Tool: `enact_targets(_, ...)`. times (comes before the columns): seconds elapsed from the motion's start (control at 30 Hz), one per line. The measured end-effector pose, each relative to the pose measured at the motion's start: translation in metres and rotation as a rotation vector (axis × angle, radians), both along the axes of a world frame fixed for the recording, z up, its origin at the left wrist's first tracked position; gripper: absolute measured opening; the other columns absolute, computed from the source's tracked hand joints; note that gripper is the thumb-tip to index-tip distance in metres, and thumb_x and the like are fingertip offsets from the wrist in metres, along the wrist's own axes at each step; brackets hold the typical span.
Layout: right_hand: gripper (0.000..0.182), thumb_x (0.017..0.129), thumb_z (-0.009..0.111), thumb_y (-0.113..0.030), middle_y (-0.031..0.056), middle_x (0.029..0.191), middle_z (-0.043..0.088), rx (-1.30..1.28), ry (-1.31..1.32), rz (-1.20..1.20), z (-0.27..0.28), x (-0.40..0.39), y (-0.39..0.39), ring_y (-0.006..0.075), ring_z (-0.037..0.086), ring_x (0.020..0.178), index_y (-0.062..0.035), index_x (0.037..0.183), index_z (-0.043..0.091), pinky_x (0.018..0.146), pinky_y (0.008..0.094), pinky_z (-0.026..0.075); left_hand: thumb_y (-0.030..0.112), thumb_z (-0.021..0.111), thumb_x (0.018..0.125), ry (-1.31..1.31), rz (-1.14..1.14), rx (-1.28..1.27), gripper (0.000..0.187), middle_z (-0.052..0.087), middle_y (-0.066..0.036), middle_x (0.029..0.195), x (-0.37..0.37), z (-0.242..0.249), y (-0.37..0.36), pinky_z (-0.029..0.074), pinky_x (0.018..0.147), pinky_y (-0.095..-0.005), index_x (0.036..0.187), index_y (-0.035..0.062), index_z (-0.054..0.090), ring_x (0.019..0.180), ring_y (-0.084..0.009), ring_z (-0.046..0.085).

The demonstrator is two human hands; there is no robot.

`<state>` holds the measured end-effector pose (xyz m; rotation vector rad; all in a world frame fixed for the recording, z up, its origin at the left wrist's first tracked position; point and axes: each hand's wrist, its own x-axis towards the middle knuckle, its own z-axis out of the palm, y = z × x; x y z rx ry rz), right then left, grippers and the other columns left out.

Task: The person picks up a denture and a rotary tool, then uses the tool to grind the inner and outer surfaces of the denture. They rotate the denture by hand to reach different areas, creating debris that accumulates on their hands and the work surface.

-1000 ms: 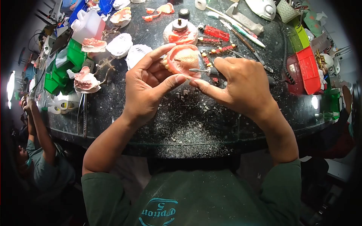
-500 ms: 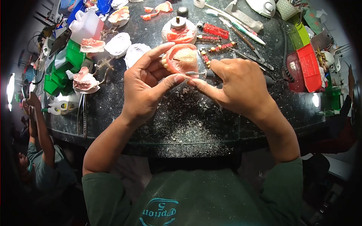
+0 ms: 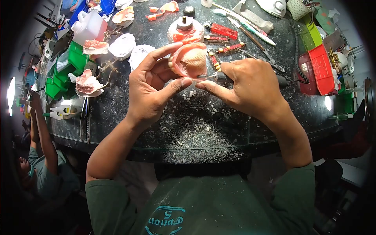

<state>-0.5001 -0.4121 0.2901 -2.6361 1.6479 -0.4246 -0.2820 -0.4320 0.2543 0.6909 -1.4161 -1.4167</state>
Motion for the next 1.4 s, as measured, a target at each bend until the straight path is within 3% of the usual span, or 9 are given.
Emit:
enact_targets(0.8,0.052,0.082,0.065,-0.054,0.0139,0.059,0.062,0.028,-0.048,-0.012,-0.002,0.0,0.001,0.0295,0.065,0.057,-0.0047,0.066,0.068,0.054,0.0401,0.052,-0.016,0.07,0.078,-0.051,0.068,-0.307,0.057,0.064,-0.02,0.117,-0.001,-0.009,0.002,0.055,0.096,-0.0343,0.129,-0.003,0.046,0.108,-0.0237,0.066)
enact_targets(1.1,0.065,0.081,0.06,-0.067,0.0148,0.056,0.06,0.015,-0.081,0.039,0.001,0.003,0.001,0.0305,0.064,0.055,-0.0042,0.067,0.069,0.054,0.0412,0.052,-0.014,0.074,0.075,-0.1,0.101,-0.406,0.055,0.063,-0.017,0.109,0.003,-0.011,-0.002,0.056,0.093,-0.0341,0.121,-0.0018,0.046,0.102,-0.0216,0.067)
enact_targets(1.4,0.066,0.081,0.059,-0.069,0.0149,0.055,0.059,0.018,-0.135,0.029,-0.004,0.006,0.001,0.0312,0.063,0.054,-0.0057,0.069,0.07,0.053,0.0414,0.052,-0.012,0.075,0.077,-0.133,0.127,-0.568,0.061,0.062,-0.014,0.104,0.002,-0.01,0.0,0.057,0.089,-0.0315,0.127,-0.0016,0.042,0.095,-0.0192,0.068)
